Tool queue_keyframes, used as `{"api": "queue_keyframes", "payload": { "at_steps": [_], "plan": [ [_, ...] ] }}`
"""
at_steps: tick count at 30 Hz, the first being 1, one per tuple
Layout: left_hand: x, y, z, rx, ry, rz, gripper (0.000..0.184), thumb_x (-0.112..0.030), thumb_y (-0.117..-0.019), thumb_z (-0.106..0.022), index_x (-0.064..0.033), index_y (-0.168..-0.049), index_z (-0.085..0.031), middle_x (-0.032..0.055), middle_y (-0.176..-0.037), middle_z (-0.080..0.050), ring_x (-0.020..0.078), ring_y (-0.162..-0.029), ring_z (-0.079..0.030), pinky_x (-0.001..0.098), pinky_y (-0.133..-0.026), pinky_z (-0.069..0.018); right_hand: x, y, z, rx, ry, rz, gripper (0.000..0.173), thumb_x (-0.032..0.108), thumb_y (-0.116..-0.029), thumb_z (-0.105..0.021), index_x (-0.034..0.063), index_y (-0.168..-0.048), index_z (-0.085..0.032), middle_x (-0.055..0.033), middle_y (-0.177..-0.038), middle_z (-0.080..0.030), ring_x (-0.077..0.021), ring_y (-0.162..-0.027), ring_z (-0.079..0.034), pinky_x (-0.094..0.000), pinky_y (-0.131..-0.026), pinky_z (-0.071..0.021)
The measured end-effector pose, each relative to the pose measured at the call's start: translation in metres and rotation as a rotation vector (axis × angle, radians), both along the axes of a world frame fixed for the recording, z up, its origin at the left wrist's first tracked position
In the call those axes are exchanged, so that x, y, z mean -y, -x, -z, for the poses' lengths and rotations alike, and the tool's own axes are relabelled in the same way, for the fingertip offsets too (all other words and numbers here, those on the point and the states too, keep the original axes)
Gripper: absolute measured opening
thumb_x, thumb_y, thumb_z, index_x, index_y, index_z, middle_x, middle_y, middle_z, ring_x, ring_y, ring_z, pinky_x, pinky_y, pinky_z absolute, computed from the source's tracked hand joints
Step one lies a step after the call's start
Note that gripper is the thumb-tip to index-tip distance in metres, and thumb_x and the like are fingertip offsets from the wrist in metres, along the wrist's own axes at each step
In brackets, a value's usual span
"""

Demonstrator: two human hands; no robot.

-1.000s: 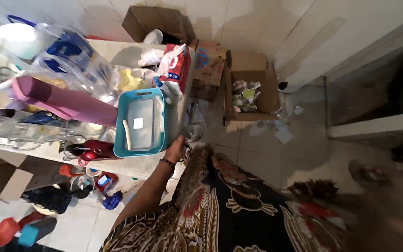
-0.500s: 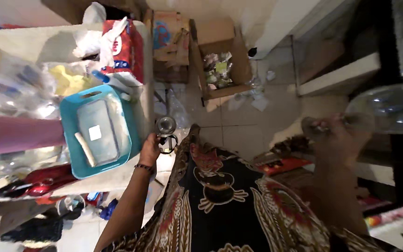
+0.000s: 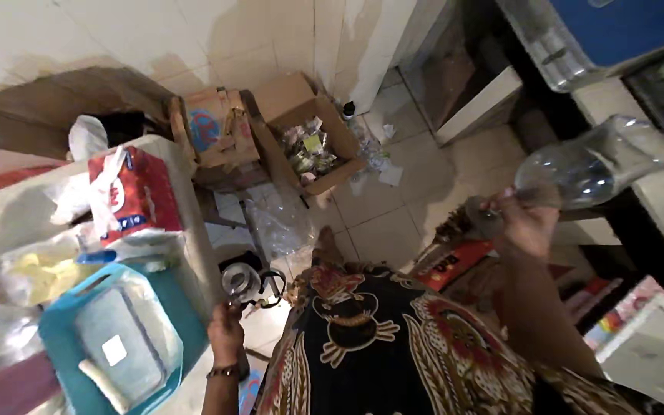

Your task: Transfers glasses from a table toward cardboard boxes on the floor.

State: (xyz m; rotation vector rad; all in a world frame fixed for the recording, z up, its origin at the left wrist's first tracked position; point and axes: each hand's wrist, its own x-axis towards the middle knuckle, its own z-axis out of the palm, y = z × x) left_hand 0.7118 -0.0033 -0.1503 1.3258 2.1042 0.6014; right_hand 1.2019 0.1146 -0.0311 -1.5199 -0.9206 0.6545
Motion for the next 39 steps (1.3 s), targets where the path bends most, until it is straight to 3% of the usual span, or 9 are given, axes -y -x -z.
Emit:
{"api": "queue_keyframes", "payload": {
  "at_steps": [4, 7, 15, 20, 24, 27, 33, 39],
  "plan": [
    [-0.025, -0.015, 0.001, 0.071, -0.012, -0.116, 0.031, 0.000, -0.1012, -0.048, 0.0195, -0.123, -0.055, 0.0331, -0.098, -0.066, 0.0395, -0.085, -0.068, 0.0555, -0.083, -0.0552, -0.045, -0.008, 0.005, -0.056, -0.083, 0.028, 0.018, 0.001, -0.0996, -0.049, 0.0142, -0.112, -0.049, 0.0152, -0.075, -0.064, -0.0013, -0.067, -0.065, -0.0228, -0.072, -0.0598],
    [-0.057, -0.025, 0.007, 0.109, -0.012, -0.172, 0.030, -0.002, -0.1027, -0.048, 0.0186, -0.122, -0.055, 0.0318, -0.098, -0.066, 0.0363, -0.084, -0.068, 0.0528, -0.081, -0.0568, -0.085, -0.018, 0.011, -0.085, -0.124, 0.024, 0.018, 0.001, -0.1002, -0.047, 0.0147, -0.112, -0.050, 0.0131, -0.075, -0.066, -0.0040, -0.068, -0.067, -0.0254, -0.072, -0.0607],
    [-0.159, -0.054, 0.013, 0.133, 0.032, -0.062, 0.032, -0.006, -0.1036, -0.047, 0.0184, -0.123, -0.056, 0.0331, -0.100, -0.066, 0.0404, -0.088, -0.068, 0.0574, -0.084, -0.0560, -0.155, -0.037, 0.027, -0.127, -0.208, -0.088, 0.025, 0.004, -0.1001, -0.051, 0.0229, -0.113, -0.060, 0.0106, -0.092, -0.072, -0.0082, -0.090, -0.070, -0.0322, -0.088, -0.0591],
    [-0.212, -0.078, 0.013, 0.168, 0.090, 0.052, 0.031, -0.005, -0.1043, -0.046, 0.0184, -0.122, -0.055, 0.0319, -0.099, -0.065, 0.0391, -0.088, -0.068, 0.0552, -0.084, -0.0565, -0.162, -0.048, 0.036, -0.136, -0.247, 0.004, 0.027, -0.001, -0.0946, -0.062, 0.0198, -0.112, -0.064, 0.0070, -0.100, -0.073, -0.0099, -0.095, -0.070, -0.0317, -0.090, -0.0592],
    [-0.239, -0.104, 0.008, 0.200, 0.120, 0.126, 0.028, -0.002, -0.1046, -0.045, 0.0195, -0.120, -0.055, 0.0287, -0.095, -0.066, 0.0320, -0.083, -0.068, 0.0482, -0.081, -0.0572, -0.158, -0.059, 0.039, -0.110, -0.160, 0.112, 0.029, -0.007, -0.0906, -0.062, 0.0120, -0.113, -0.062, 0.0033, -0.101, -0.072, -0.0117, -0.097, -0.070, -0.0327, -0.090, -0.0592],
    [-0.249, -0.121, 0.005, 0.223, 0.109, 0.164, 0.028, -0.003, -0.1052, -0.043, 0.0189, -0.119, -0.055, 0.0249, -0.090, -0.065, 0.0259, -0.078, -0.066, 0.0429, -0.077, -0.0569, -0.156, -0.064, 0.038, -0.138, -0.031, 0.219, 0.034, -0.011, -0.0894, -0.060, 0.0026, -0.120, -0.057, -0.0013, -0.103, -0.070, -0.0124, -0.097, -0.070, -0.0320, -0.089, -0.0602],
    [-0.265, -0.167, -0.022, 0.182, 0.228, 0.236, 0.028, 0.001, -0.1052, -0.043, 0.0223, -0.119, -0.054, 0.0320, -0.095, -0.065, 0.0354, -0.085, -0.066, 0.0488, -0.085, -0.0533, -0.168, -0.087, 0.045, -0.214, -0.035, 0.289, 0.031, -0.013, -0.0859, -0.062, 0.0026, -0.113, -0.058, -0.0005, -0.094, -0.071, -0.0111, -0.088, -0.070, -0.0308, -0.084, -0.0610],
    [-0.274, -0.211, -0.026, 0.146, 0.293, 0.194, 0.027, 0.001, -0.1047, -0.045, 0.0212, -0.120, -0.055, 0.0312, -0.096, -0.066, 0.0344, -0.087, -0.066, 0.0479, -0.087, -0.0525, -0.189, -0.134, 0.064, -0.226, 0.041, 0.283, 0.032, -0.011, -0.0885, -0.065, 0.0002, -0.118, -0.059, -0.0038, -0.101, -0.071, -0.0120, -0.093, -0.070, -0.0314, -0.086, -0.0604]
  ]
}}
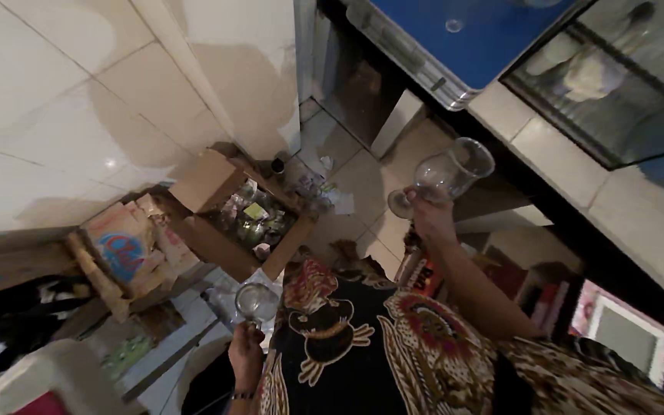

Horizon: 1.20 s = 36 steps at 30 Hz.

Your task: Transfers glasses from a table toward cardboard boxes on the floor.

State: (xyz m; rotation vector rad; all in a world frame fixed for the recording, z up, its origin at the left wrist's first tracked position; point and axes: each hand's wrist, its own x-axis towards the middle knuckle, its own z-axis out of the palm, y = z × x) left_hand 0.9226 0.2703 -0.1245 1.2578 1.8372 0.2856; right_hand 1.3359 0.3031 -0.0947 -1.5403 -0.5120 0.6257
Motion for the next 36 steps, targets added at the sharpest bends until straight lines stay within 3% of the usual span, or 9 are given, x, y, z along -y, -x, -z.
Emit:
{"api": "queue_keyframes", "payload": {
  "at_steps": [3, 6, 14, 22, 26, 29, 32, 34, 36],
  "plan": [
    [-0.006, -0.036, 0.001, -0.011, -0.006, -0.060, 0.027, 0.000, -0.1050, -0.045, 0.0204, -0.119, -0.056, 0.0292, -0.095, -0.066, 0.0304, -0.084, -0.066, 0.0448, -0.085, -0.0534, -0.020, -0.032, 0.010, -0.021, 0.113, -0.006, 0.035, -0.011, -0.0882, -0.068, -0.0037, -0.121, -0.058, -0.0067, -0.106, -0.070, -0.0120, -0.096, -0.069, -0.0306, -0.087, -0.0598],
    [-0.017, -0.081, -0.007, -0.023, 0.019, -0.118, 0.026, 0.001, -0.1054, -0.044, 0.0209, -0.120, -0.055, 0.0293, -0.095, -0.065, 0.0276, -0.084, -0.064, 0.0405, -0.084, -0.0522, -0.037, -0.067, 0.027, -0.078, 0.150, -0.116, 0.032, -0.012, -0.0920, -0.061, -0.0050, -0.123, -0.057, -0.0064, -0.109, -0.070, -0.0111, -0.099, -0.070, -0.0300, -0.089, -0.0592],
    [-0.044, -0.163, 0.036, 0.165, -0.041, -0.139, 0.026, -0.001, -0.1051, -0.044, 0.0192, -0.116, -0.054, 0.0167, -0.089, -0.064, 0.0103, -0.074, -0.064, 0.0267, -0.073, -0.0565, -0.095, -0.129, 0.070, -0.067, 0.362, -0.364, 0.037, -0.005, -0.0976, -0.060, -0.0060, -0.134, -0.054, -0.0135, -0.123, -0.066, -0.0109, -0.106, -0.068, -0.0281, -0.094, -0.0576],
    [-0.095, -0.200, 0.069, 0.279, 0.055, 0.098, 0.028, 0.000, -0.1053, -0.041, 0.0196, -0.118, -0.055, 0.0237, -0.096, -0.065, 0.0217, -0.083, -0.068, 0.0358, -0.079, -0.0582, -0.121, -0.125, 0.097, -0.046, 0.422, -0.432, 0.032, -0.009, -0.0959, -0.060, -0.0050, -0.128, -0.057, -0.0114, -0.118, -0.065, -0.0098, -0.102, -0.066, -0.0267, -0.092, -0.0569],
    [-0.109, -0.214, 0.099, 0.318, 0.132, 0.164, 0.028, -0.001, -0.1058, -0.041, 0.0182, -0.120, -0.056, 0.0254, -0.100, -0.066, 0.0259, -0.088, -0.069, 0.0391, -0.082, -0.0583, -0.119, -0.120, 0.119, -0.016, 0.437, -0.449, 0.041, -0.008, -0.0951, -0.060, -0.0071, -0.135, -0.053, -0.0160, -0.128, -0.062, -0.0135, -0.113, -0.063, -0.0293, -0.099, -0.0530],
    [-0.116, -0.226, 0.126, 0.341, 0.173, 0.217, 0.027, -0.001, -0.1056, -0.043, 0.0170, -0.120, -0.056, 0.0260, -0.104, -0.066, 0.0286, -0.092, -0.070, 0.0422, -0.085, -0.0590, -0.125, -0.120, 0.147, 0.038, 0.440, -0.468, 0.034, -0.006, -0.0945, -0.063, -0.0063, -0.128, -0.057, -0.0133, -0.118, -0.065, -0.0119, -0.105, -0.064, -0.0286, -0.094, -0.0552],
    [-0.120, -0.245, 0.162, 0.356, 0.164, 0.263, 0.026, -0.002, -0.1047, -0.045, 0.0168, -0.119, -0.057, 0.0275, -0.106, -0.067, 0.0329, -0.096, -0.070, 0.0464, -0.088, -0.0582, -0.134, -0.125, 0.183, 0.052, 0.513, -0.486, 0.035, -0.003, -0.0953, -0.064, -0.0062, -0.130, -0.059, -0.0164, -0.123, -0.065, -0.0157, -0.111, -0.064, -0.0313, -0.098, -0.0537],
    [-0.123, -0.258, 0.194, 0.341, 0.139, 0.312, 0.028, -0.004, -0.1040, -0.047, 0.0162, -0.118, -0.060, 0.0289, -0.110, -0.066, 0.0388, -0.103, -0.067, 0.0539, -0.095, -0.0521, -0.142, -0.129, 0.210, 0.021, 0.556, -0.481, 0.036, -0.002, -0.0947, -0.065, -0.0044, -0.130, -0.059, -0.0153, -0.123, -0.065, -0.0159, -0.111, -0.064, -0.0317, -0.097, -0.0543],
    [-0.125, -0.276, 0.229, 0.329, 0.103, 0.342, 0.028, -0.006, -0.1037, -0.048, 0.0138, -0.118, -0.062, 0.0264, -0.108, -0.068, 0.0363, -0.104, -0.067, 0.0521, -0.097, -0.0511, -0.151, -0.140, 0.247, -0.009, 0.561, -0.491, 0.037, -0.004, -0.0941, -0.066, -0.0040, -0.130, -0.060, -0.0156, -0.124, -0.066, -0.0169, -0.111, -0.065, -0.0331, -0.096, -0.0561]
  ]
}}
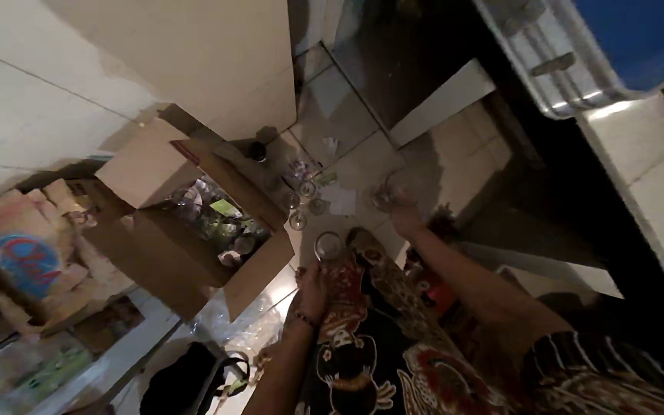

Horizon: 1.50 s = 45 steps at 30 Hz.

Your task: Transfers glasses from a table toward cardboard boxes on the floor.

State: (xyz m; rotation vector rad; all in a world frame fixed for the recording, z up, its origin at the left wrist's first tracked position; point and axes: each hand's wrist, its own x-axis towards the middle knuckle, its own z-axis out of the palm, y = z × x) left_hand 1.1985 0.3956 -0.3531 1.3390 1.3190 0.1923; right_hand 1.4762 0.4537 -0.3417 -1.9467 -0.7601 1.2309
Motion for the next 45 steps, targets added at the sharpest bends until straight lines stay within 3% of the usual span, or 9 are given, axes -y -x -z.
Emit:
{"api": "queue_keyframes", "payload": {
  "at_steps": [4, 8, 13, 22, 29, 34, 39, 45],
  "plan": [
    [-0.017, -0.044, 0.061, -0.016, 0.103, -0.027, 0.030, -0.004, -0.1044, -0.048, 0.0157, -0.124, -0.059, 0.0304, -0.116, -0.066, 0.0375, -0.110, -0.066, 0.0485, -0.101, -0.0505, -0.013, -0.022, 0.080, -0.018, -0.015, 0.002, 0.041, -0.005, -0.0927, -0.067, -0.0051, -0.133, -0.058, -0.0165, -0.126, -0.065, -0.0174, -0.112, -0.065, -0.0335, -0.096, -0.0568],
    [-0.034, -0.080, 0.116, -0.039, 0.235, -0.057, 0.033, -0.007, -0.1070, -0.046, 0.0118, -0.132, -0.056, 0.0282, -0.123, -0.064, 0.0343, -0.115, -0.064, 0.0455, -0.104, -0.0491, -0.030, -0.043, 0.142, 0.050, 0.024, -0.059, 0.046, -0.001, -0.0934, -0.069, -0.0041, -0.137, -0.054, -0.0181, -0.130, -0.063, -0.0212, -0.118, -0.064, -0.0366, -0.101, -0.0541],
    [-0.034, -0.109, 0.193, 0.012, 0.164, -0.104, 0.033, -0.005, -0.1058, -0.047, 0.0152, -0.130, -0.056, 0.0309, -0.122, -0.064, 0.0375, -0.115, -0.064, 0.0469, -0.104, -0.0487, -0.041, -0.063, 0.211, 0.033, 0.021, -0.025, 0.035, -0.004, -0.0962, -0.062, -0.0055, -0.131, -0.057, -0.0185, -0.126, -0.063, -0.0190, -0.110, -0.065, -0.0344, -0.094, -0.0572],
    [-0.036, -0.148, 0.284, 0.005, 0.116, -0.162, 0.031, -0.003, -0.1050, -0.048, 0.0158, -0.127, -0.058, 0.0301, -0.119, -0.066, 0.0369, -0.110, -0.066, 0.0451, -0.101, -0.0507, -0.057, -0.092, 0.318, 0.011, -0.009, 0.006, 0.037, -0.003, -0.0973, -0.061, -0.0056, -0.134, -0.056, -0.0191, -0.131, -0.061, -0.0196, -0.115, -0.063, -0.0335, -0.099, -0.0541],
    [-0.048, -0.162, 0.316, -0.011, 0.219, -0.207, 0.030, -0.004, -0.1058, -0.047, 0.0137, -0.127, -0.058, 0.0280, -0.119, -0.066, 0.0329, -0.104, -0.067, 0.0444, -0.093, -0.0544, -0.077, -0.092, 0.380, -0.030, -0.111, 0.182, 0.032, -0.007, -0.0900, -0.067, -0.0095, -0.121, -0.061, -0.0163, -0.119, -0.065, -0.0118, -0.107, -0.064, -0.0257, -0.094, -0.0545],
    [-0.064, -0.171, 0.328, 0.038, 0.280, -0.327, 0.030, -0.004, -0.1063, -0.047, 0.0148, -0.128, -0.056, 0.0290, -0.124, -0.063, 0.0327, -0.110, -0.066, 0.0447, -0.097, -0.0547, -0.085, -0.096, 0.412, 0.006, -0.066, 0.200, 0.031, -0.004, -0.0899, -0.070, -0.0072, -0.120, -0.064, -0.0164, -0.118, -0.067, -0.0141, -0.107, -0.064, -0.0290, -0.096, -0.0545],
    [-0.087, -0.183, 0.341, 0.042, 0.277, -0.350, 0.029, -0.003, -0.1070, -0.043, 0.0132, -0.127, -0.056, 0.0258, -0.124, -0.063, 0.0262, -0.106, -0.067, 0.0396, -0.095, -0.0557, -0.081, -0.103, 0.441, 0.078, -0.028, 0.190, 0.029, 0.002, -0.0911, -0.074, -0.0027, -0.119, -0.066, -0.0151, -0.117, -0.069, -0.0171, -0.106, -0.067, -0.0352, -0.096, -0.0553],
    [-0.115, -0.197, 0.355, 0.035, 0.305, -0.379, 0.029, -0.007, -0.1085, -0.043, 0.0126, -0.127, -0.054, 0.0253, -0.127, -0.062, 0.0259, -0.107, -0.067, 0.0393, -0.094, -0.0561, -0.074, -0.108, 0.454, -0.014, -0.028, 0.291, 0.037, -0.009, -0.0870, -0.072, -0.0059, -0.123, -0.063, -0.0172, -0.122, -0.066, -0.0172, -0.110, -0.065, -0.0336, -0.097, -0.0553]
  ]
}}
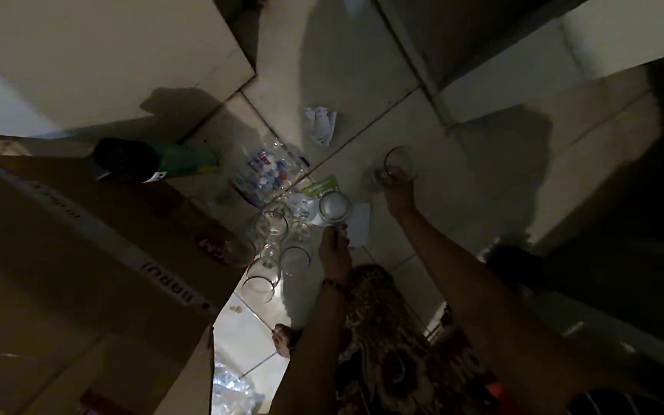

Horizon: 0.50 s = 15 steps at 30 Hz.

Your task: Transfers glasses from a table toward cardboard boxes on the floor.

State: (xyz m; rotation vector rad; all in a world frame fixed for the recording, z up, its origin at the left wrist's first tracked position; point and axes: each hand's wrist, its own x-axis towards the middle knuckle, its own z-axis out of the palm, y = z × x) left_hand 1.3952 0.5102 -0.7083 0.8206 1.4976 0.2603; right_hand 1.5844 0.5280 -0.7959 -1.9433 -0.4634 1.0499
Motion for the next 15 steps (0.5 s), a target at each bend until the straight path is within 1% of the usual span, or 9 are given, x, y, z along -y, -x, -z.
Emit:
{"api": "queue_keyframes", "payload": {
  "at_steps": [3, 5, 7, 9, 12, 15],
  "plan": [
    [-0.014, -0.003, 0.007, 0.016, -0.003, 0.000, 0.030, -0.007, -0.1086, -0.043, 0.0136, -0.128, -0.054, 0.0258, -0.127, -0.061, 0.0256, -0.109, -0.065, 0.0384, -0.095, -0.0549, 0.006, -0.005, 0.010, -0.003, -0.059, 0.006, 0.033, -0.007, -0.0886, -0.070, -0.0064, -0.121, -0.064, -0.0156, -0.119, -0.067, -0.0152, -0.108, -0.065, -0.0316, -0.096, -0.0552],
    [-0.022, -0.005, 0.013, 0.005, -0.014, 0.006, 0.029, -0.006, -0.1083, -0.044, 0.0137, -0.128, -0.054, 0.0258, -0.125, -0.062, 0.0251, -0.108, -0.066, 0.0380, -0.095, -0.0551, 0.008, -0.006, 0.016, -0.008, -0.101, 0.033, 0.031, -0.008, -0.0881, -0.069, -0.0079, -0.118, -0.065, -0.0141, -0.116, -0.069, -0.0118, -0.106, -0.066, -0.0285, -0.096, -0.0555],
    [-0.030, -0.007, 0.019, -0.009, -0.011, 0.011, 0.028, -0.006, -0.1082, -0.045, 0.0133, -0.126, -0.054, 0.0257, -0.124, -0.062, 0.0253, -0.107, -0.066, 0.0382, -0.094, -0.0553, 0.009, -0.007, 0.021, -0.038, -0.083, 0.064, 0.034, -0.007, -0.0895, -0.069, -0.0098, -0.123, -0.062, -0.0169, -0.120, -0.067, -0.0135, -0.109, -0.066, -0.0294, -0.098, -0.0547],
    [-0.035, -0.008, 0.025, -0.030, -0.008, 0.019, 0.027, -0.006, -0.1080, -0.046, 0.0125, -0.125, -0.054, 0.0252, -0.124, -0.062, 0.0254, -0.106, -0.067, 0.0384, -0.094, -0.0556, 0.012, -0.006, 0.027, -0.061, -0.091, 0.089, 0.033, -0.007, -0.0906, -0.068, -0.0096, -0.123, -0.062, -0.0157, -0.119, -0.067, -0.0129, -0.107, -0.066, -0.0289, -0.096, -0.0560],
    [-0.044, -0.008, 0.033, -0.037, -0.018, 0.029, 0.025, -0.007, -0.1083, -0.046, 0.0108, -0.124, -0.054, 0.0237, -0.125, -0.062, 0.0253, -0.107, -0.066, 0.0400, -0.095, -0.0548, 0.013, -0.005, 0.028, -0.036, -0.030, 0.081, 0.033, -0.004, -0.0928, -0.066, -0.0093, -0.125, -0.060, -0.0178, -0.119, -0.067, -0.0154, -0.108, -0.066, -0.0305, -0.096, -0.0556],
    [-0.054, -0.009, 0.039, -0.042, -0.045, 0.060, 0.024, -0.008, -0.1086, -0.045, 0.0086, -0.124, -0.055, 0.0223, -0.127, -0.062, 0.0255, -0.108, -0.065, 0.0412, -0.096, -0.0542, 0.015, -0.004, 0.029, 0.023, 0.035, 0.045, 0.032, 0.000, -0.0950, -0.066, -0.0077, -0.126, -0.062, -0.0189, -0.121, -0.067, -0.0168, -0.109, -0.066, -0.0313, -0.097, -0.0549]
  ]
}}
